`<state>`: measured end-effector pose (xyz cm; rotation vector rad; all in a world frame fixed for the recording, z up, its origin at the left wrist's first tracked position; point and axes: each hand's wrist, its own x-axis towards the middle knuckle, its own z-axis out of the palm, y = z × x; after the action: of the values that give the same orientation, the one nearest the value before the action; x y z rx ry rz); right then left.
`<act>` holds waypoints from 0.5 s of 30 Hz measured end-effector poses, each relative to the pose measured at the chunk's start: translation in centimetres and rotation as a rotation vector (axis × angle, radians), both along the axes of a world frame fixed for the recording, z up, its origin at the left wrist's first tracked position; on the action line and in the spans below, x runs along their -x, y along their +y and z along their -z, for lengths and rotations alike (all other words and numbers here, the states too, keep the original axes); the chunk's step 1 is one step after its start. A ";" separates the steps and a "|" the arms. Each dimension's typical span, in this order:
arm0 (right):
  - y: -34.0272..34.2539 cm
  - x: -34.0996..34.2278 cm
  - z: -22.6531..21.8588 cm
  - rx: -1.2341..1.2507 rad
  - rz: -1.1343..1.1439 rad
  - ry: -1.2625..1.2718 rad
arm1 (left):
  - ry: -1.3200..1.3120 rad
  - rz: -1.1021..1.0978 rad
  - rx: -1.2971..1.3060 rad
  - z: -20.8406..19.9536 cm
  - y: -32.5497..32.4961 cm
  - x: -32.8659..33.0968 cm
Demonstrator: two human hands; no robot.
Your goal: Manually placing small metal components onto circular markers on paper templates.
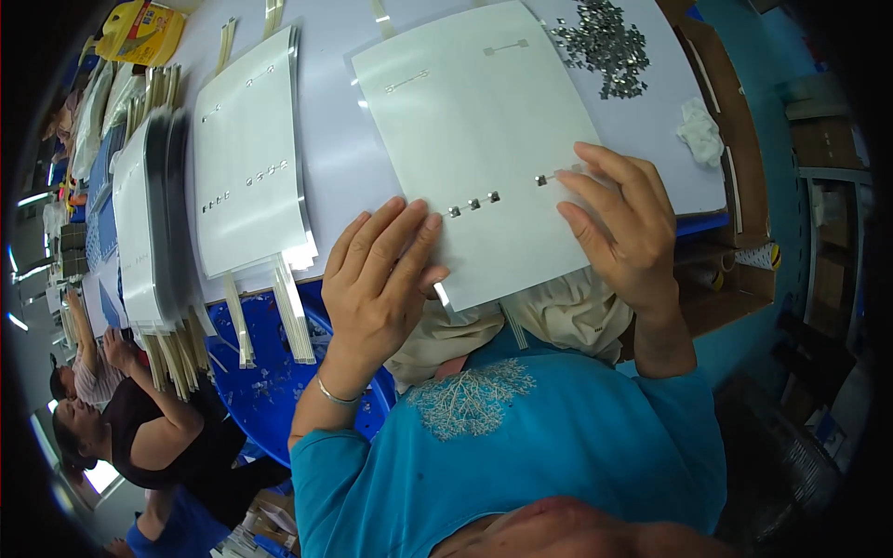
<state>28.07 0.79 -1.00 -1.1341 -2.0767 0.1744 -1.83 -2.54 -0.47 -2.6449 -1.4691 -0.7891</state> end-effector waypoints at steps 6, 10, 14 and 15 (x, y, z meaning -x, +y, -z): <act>-0.2 -1.0 0.2 -0.016 0.052 0.034 | -0.032 0.048 0.079 0.3 0.3 0.9; -0.2 -1.8 0.0 -0.014 0.096 0.086 | -0.200 0.008 0.145 0.5 0.3 1.0; 1.2 -2.7 -0.3 -0.094 0.254 0.029 | -0.305 -0.023 0.154 0.1 0.6 -1.4; 1.8 -2.7 -0.4 -0.076 0.297 0.017 | -0.256 0.022 0.110 -0.3 0.9 -2.2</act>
<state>30.76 2.57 -0.59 -1.3714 -1.8575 -0.0385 0.40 -1.60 -0.20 -2.7274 -1.5821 -1.1166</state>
